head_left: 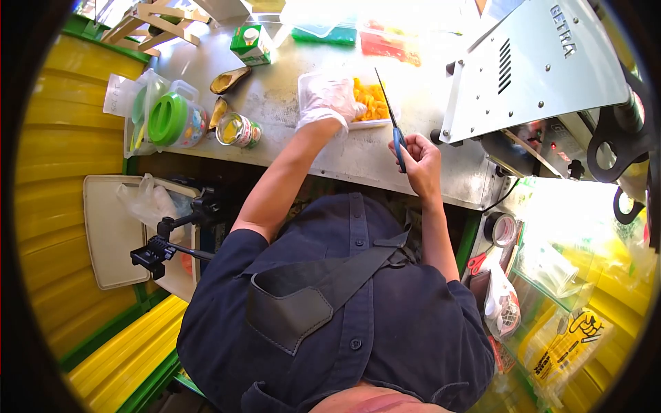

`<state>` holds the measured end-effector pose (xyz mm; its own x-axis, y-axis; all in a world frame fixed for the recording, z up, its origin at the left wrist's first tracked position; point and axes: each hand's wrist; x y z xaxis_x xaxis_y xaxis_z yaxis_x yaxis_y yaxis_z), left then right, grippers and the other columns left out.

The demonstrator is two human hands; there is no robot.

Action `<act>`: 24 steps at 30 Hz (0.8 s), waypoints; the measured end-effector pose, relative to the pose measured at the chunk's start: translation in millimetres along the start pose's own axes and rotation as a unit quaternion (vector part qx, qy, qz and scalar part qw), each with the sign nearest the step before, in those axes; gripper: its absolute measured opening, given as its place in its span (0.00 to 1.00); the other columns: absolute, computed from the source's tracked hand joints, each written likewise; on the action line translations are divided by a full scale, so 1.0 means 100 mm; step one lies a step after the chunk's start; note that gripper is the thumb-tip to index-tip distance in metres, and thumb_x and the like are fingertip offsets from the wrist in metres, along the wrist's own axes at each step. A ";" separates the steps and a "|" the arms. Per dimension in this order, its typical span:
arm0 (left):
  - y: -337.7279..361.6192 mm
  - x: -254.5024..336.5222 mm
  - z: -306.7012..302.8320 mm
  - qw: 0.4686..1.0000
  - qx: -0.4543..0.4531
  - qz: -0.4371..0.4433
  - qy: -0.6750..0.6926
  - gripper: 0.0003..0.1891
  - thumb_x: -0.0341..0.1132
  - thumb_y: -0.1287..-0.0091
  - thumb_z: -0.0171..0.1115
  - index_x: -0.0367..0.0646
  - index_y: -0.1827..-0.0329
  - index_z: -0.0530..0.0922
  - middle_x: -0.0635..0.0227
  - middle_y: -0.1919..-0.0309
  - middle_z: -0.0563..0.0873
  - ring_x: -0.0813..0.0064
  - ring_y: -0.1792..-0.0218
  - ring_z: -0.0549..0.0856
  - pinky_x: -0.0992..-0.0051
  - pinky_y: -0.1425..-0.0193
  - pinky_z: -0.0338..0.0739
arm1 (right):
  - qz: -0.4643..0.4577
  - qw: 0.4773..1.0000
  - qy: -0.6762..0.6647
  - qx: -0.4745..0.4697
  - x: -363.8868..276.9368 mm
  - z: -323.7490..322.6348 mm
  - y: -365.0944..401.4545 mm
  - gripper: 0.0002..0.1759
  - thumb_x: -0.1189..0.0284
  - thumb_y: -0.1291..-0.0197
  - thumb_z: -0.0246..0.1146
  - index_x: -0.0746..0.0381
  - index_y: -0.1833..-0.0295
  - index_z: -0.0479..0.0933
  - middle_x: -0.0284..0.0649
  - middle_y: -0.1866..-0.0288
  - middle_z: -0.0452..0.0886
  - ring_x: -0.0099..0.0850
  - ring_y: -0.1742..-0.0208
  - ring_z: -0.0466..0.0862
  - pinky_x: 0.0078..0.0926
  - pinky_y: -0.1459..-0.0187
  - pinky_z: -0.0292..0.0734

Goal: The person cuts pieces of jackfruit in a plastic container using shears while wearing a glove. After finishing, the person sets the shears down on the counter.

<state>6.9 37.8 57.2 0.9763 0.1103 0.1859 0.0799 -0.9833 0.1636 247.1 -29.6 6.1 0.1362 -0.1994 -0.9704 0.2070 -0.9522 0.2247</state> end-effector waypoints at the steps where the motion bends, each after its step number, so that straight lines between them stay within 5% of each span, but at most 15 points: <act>1: -0.06 -0.02 0.16 1.000 0.014 0.014 -0.004 0.18 0.47 0.39 0.77 0.46 0.52 0.93 0.55 0.55 0.94 0.56 0.51 0.93 0.61 0.42 0.86 | -0.002 1.000 0.000 0.000 -0.02 0.00 0.01 0.07 0.74 0.28 0.72 0.69 0.55 0.84 0.39 0.61 0.95 0.13 0.64 0.87 0.13 0.64 0.75; 10: -0.12 -0.17 0.29 0.998 0.047 0.043 0.027 0.11 0.40 0.35 0.71 0.46 0.53 0.92 0.54 0.55 0.94 0.52 0.49 0.92 0.59 0.39 0.84 | -0.006 1.000 -0.003 0.005 -0.01 -0.05 0.07 0.07 0.74 0.28 0.72 0.69 0.54 0.85 0.37 0.61 0.95 0.12 0.65 0.86 0.13 0.65 0.74; 16: -0.04 -0.27 0.14 0.956 0.080 0.018 0.280 0.14 0.39 0.27 0.71 0.40 0.47 0.91 0.56 0.51 0.95 0.62 0.47 0.94 0.65 0.44 0.87 | -0.001 1.000 -0.011 -0.005 -0.01 -0.06 0.07 0.07 0.75 0.28 0.72 0.69 0.54 0.84 0.37 0.61 0.95 0.13 0.64 0.87 0.13 0.64 0.75; 19: -0.11 -0.36 0.13 0.899 -0.011 -0.018 0.436 0.18 0.38 0.24 0.73 0.33 0.39 0.88 0.57 0.48 0.95 0.67 0.47 0.94 0.69 0.49 0.89 | -0.006 1.000 -0.004 -0.006 -0.02 -0.04 0.06 0.07 0.75 0.28 0.72 0.69 0.54 0.83 0.37 0.61 0.95 0.14 0.64 0.88 0.13 0.64 0.76; 21: -0.11 -0.39 0.10 0.773 -0.099 -0.056 0.624 0.22 0.36 0.22 0.72 0.29 0.33 0.82 0.56 0.45 0.93 0.65 0.47 0.94 0.69 0.51 0.91 | -0.054 0.999 -0.008 0.002 0.00 -0.01 0.05 0.08 0.75 0.29 0.73 0.68 0.55 0.83 0.38 0.61 0.95 0.15 0.63 0.89 0.13 0.64 0.77; 24: -0.03 -0.39 0.02 0.725 -0.120 -0.052 0.676 0.26 0.35 0.24 0.74 0.27 0.30 0.79 0.53 0.43 0.91 0.62 0.47 0.94 0.68 0.48 0.92 | -0.080 0.997 0.023 0.006 -0.05 0.03 0.05 0.10 0.73 0.32 0.75 0.67 0.57 0.81 0.38 0.62 0.94 0.14 0.65 0.87 0.15 0.65 0.76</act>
<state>-31.4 36.3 47.0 -0.1359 0.3821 0.9141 -0.0567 -0.9241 0.3779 244.5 -34.6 11.7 0.1474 -0.0349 -0.9885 0.2175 -0.9738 0.0669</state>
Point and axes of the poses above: each hand's wrist, its own y-axis away from the middle knuckle, its own z-axis out of the palm, x = y × z
